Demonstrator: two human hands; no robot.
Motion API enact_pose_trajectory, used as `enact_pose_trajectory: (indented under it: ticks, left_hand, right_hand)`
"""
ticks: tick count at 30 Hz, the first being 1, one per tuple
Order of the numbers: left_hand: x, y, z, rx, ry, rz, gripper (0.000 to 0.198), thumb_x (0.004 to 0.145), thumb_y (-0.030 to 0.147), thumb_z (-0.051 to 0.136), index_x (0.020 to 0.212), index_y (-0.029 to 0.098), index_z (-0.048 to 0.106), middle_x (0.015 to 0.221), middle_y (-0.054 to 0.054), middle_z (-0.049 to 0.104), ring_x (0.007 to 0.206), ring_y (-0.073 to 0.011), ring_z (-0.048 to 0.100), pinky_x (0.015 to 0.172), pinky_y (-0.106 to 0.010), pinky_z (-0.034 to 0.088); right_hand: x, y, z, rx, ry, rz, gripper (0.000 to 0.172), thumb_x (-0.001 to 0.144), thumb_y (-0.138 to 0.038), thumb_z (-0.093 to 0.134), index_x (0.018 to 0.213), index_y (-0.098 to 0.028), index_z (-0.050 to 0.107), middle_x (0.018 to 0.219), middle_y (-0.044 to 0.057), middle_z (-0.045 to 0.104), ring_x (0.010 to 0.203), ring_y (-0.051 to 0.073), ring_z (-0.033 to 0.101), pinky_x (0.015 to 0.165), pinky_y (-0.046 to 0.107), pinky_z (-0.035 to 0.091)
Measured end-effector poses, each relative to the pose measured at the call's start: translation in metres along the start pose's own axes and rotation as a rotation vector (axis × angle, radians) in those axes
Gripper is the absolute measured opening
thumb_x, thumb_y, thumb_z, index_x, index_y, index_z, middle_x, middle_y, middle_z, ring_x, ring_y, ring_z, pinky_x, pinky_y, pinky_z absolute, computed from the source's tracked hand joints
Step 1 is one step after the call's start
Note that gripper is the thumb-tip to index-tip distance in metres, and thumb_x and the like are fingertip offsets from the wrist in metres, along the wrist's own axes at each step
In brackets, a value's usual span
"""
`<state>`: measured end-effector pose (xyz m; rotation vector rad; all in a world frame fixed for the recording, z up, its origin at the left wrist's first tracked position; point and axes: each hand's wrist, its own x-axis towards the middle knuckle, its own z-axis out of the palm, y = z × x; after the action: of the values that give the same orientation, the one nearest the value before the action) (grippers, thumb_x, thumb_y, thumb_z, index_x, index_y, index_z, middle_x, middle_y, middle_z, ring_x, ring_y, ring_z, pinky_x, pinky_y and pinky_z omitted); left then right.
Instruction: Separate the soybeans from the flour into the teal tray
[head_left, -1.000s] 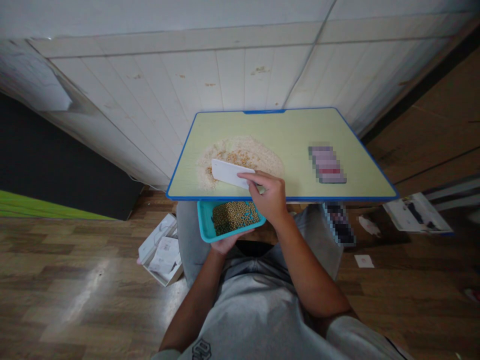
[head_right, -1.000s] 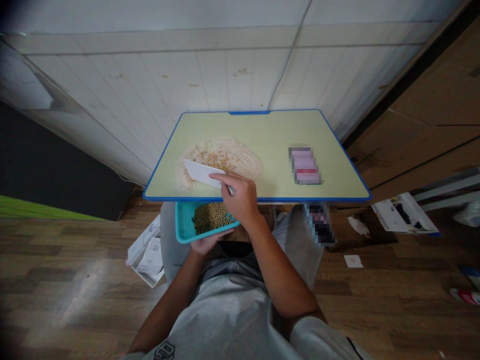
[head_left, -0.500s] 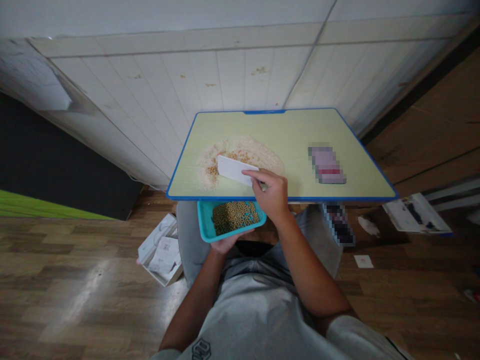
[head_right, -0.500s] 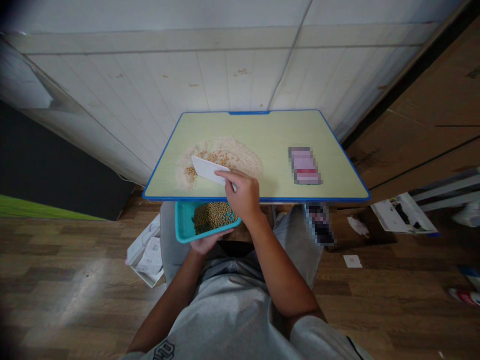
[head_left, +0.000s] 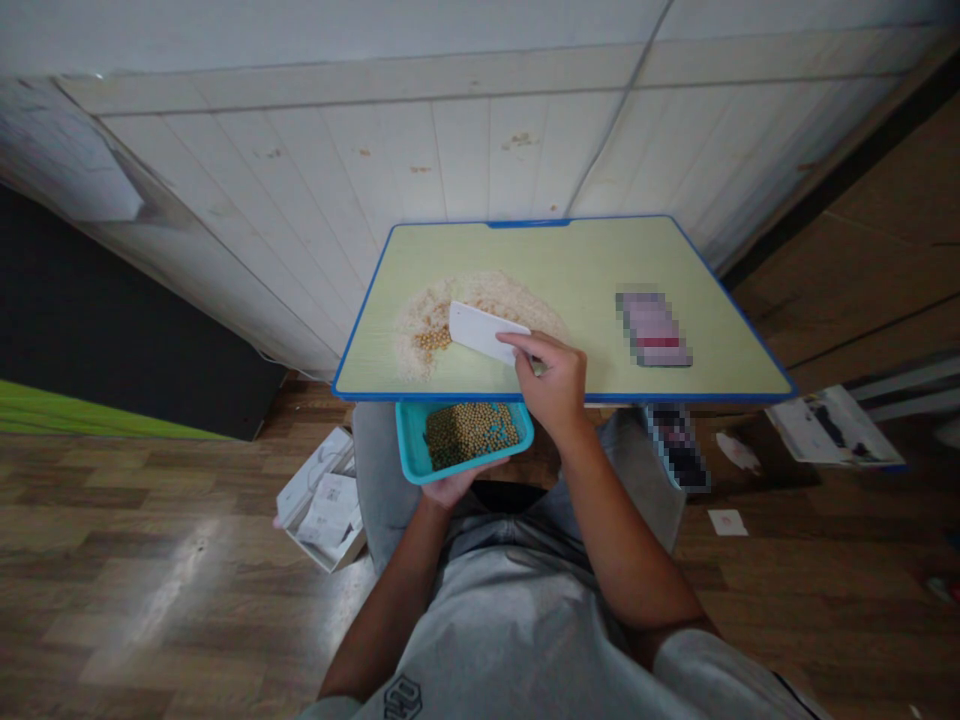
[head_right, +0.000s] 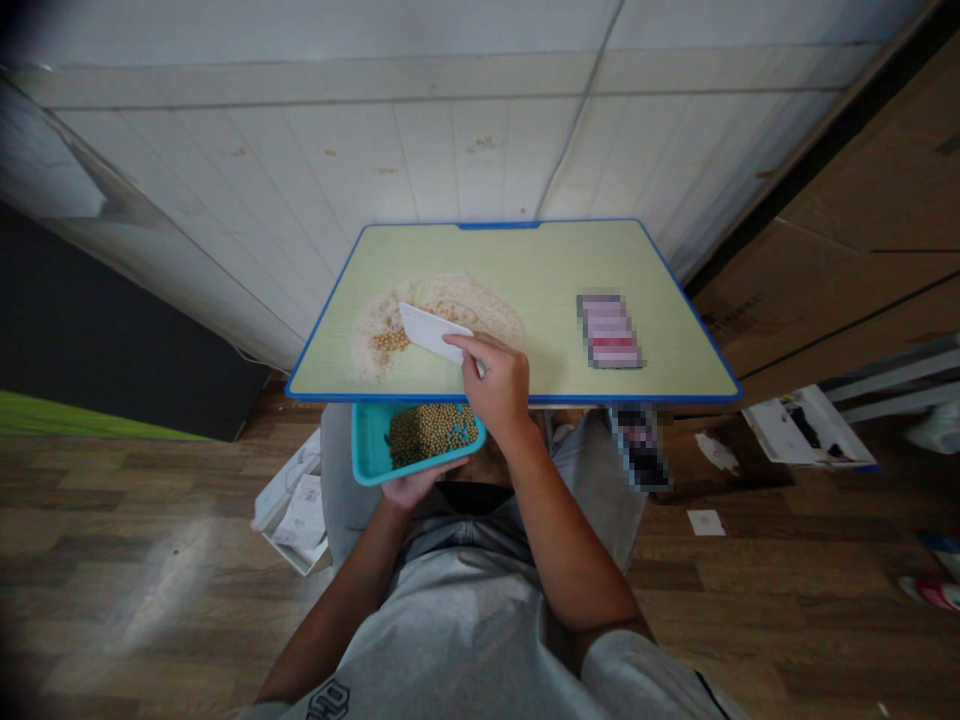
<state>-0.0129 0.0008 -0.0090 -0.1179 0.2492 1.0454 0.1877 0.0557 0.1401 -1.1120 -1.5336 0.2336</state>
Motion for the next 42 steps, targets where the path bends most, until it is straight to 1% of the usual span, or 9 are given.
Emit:
enact_pose_trajectory:
  ticks: [3, 8, 15, 21, 25, 29, 32, 37, 42]
  left_hand:
    - [-0.001, -0.0012, 0.0005, -0.013, 0.006, -0.002, 0.07, 0.105, 0.064, 0.033, 0.169, 0.033, 0.035, 0.178, -0.01, 0.028, 0.165, -0.048, 0.012, 0.115, -0.093, 0.013]
    - [-0.0014, -0.0015, -0.0004, -0.023, 0.0, -0.008, 0.072, 0.104, 0.068, 0.033, 0.168, 0.033, 0.037, 0.178, -0.01, 0.027, 0.165, -0.0478, 0.009, 0.115, -0.093, 0.011]
    - [-0.0001, -0.0005, -0.0001, -0.034, -0.034, -0.02, 0.071, 0.105, 0.064, 0.035, 0.17, 0.033, 0.032, 0.178, -0.01, 0.026, 0.165, -0.0476, 0.01, 0.116, -0.093, 0.007]
    - [-0.0005, -0.0004, 0.0046, -0.026, -0.037, -0.02, 0.072, 0.105, 0.065, 0.036, 0.17, 0.034, 0.031, 0.178, -0.01, 0.027, 0.164, -0.0478, 0.012, 0.116, -0.093, 0.01]
    - [-0.0009, -0.0007, 0.0058, -0.022, -0.021, -0.022, 0.071, 0.106, 0.063, 0.035, 0.17, 0.033, 0.03, 0.177, -0.01, 0.029, 0.164, -0.0477, 0.012, 0.115, -0.093, 0.012]
    - [-0.0005, -0.0005, 0.0068, -0.037, -0.013, -0.037, 0.071, 0.106, 0.062, 0.037, 0.17, 0.034, 0.029, 0.178, -0.01, 0.027, 0.164, -0.047, 0.011, 0.116, -0.092, 0.012]
    - [-0.0004, -0.0008, 0.0075, -0.04, 0.0, -0.038, 0.071, 0.106, 0.063, 0.036, 0.17, 0.035, 0.03, 0.178, -0.009, 0.026, 0.164, -0.0468, 0.011, 0.116, -0.091, 0.01]
    - [-0.0007, -0.0014, 0.0057, -0.035, 0.004, -0.007, 0.074, 0.105, 0.068, 0.032, 0.17, 0.033, 0.029, 0.178, -0.011, 0.027, 0.164, -0.0485, 0.009, 0.114, -0.094, 0.006]
    - [-0.0004, -0.0009, 0.0034, -0.041, -0.006, -0.026, 0.076, 0.105, 0.07, 0.029, 0.171, 0.033, 0.027, 0.179, -0.01, 0.025, 0.165, -0.0473, 0.008, 0.116, -0.093, 0.005]
  right_hand:
    - [0.0011, -0.0014, -0.0013, -0.028, 0.041, -0.002, 0.04, 0.091, -0.005, 0.056, 0.106, -0.029, 0.085, 0.104, 0.001, 0.086, 0.096, 0.018, 0.08, 0.086, 0.036, 0.065]
    - [0.0027, -0.0016, -0.0025, -0.052, 0.081, -0.007, 0.04, 0.091, -0.005, 0.057, 0.105, -0.028, 0.085, 0.103, 0.001, 0.086, 0.095, 0.019, 0.08, 0.086, 0.037, 0.065]
    - [0.0, 0.0027, 0.0003, -0.015, 0.011, 0.013, 0.043, 0.089, -0.003, 0.056, 0.105, -0.029, 0.085, 0.104, 0.0, 0.085, 0.097, 0.019, 0.08, 0.088, 0.038, 0.065]
    - [0.0001, 0.0014, -0.0003, 0.062, -0.043, -0.029, 0.04, 0.093, -0.005, 0.057, 0.106, -0.029, 0.085, 0.097, 0.001, 0.084, 0.092, 0.018, 0.079, 0.083, 0.036, 0.064]
    - [0.0003, -0.0007, 0.0008, 0.091, -0.053, -0.039, 0.037, 0.094, -0.005, 0.057, 0.106, -0.027, 0.085, 0.098, 0.001, 0.085, 0.092, 0.017, 0.079, 0.083, 0.035, 0.064]
    - [-0.001, -0.0024, 0.003, 0.097, -0.101, -0.044, 0.036, 0.093, -0.006, 0.058, 0.105, -0.027, 0.085, 0.092, 0.001, 0.083, 0.088, 0.017, 0.078, 0.079, 0.035, 0.062]
    - [-0.0018, -0.0027, 0.0031, 0.087, -0.089, -0.023, 0.036, 0.094, -0.008, 0.058, 0.104, -0.029, 0.085, 0.093, 0.0, 0.084, 0.088, 0.017, 0.078, 0.081, 0.035, 0.063]
    - [-0.0008, -0.0006, -0.0008, 0.056, -0.012, -0.008, 0.036, 0.094, -0.009, 0.057, 0.105, -0.03, 0.085, 0.098, 0.001, 0.084, 0.092, 0.018, 0.078, 0.083, 0.036, 0.063]
    - [-0.0008, 0.0015, -0.0019, 0.031, -0.045, 0.015, 0.038, 0.092, -0.008, 0.057, 0.104, -0.03, 0.085, 0.098, 0.0, 0.084, 0.092, 0.018, 0.078, 0.084, 0.036, 0.063]
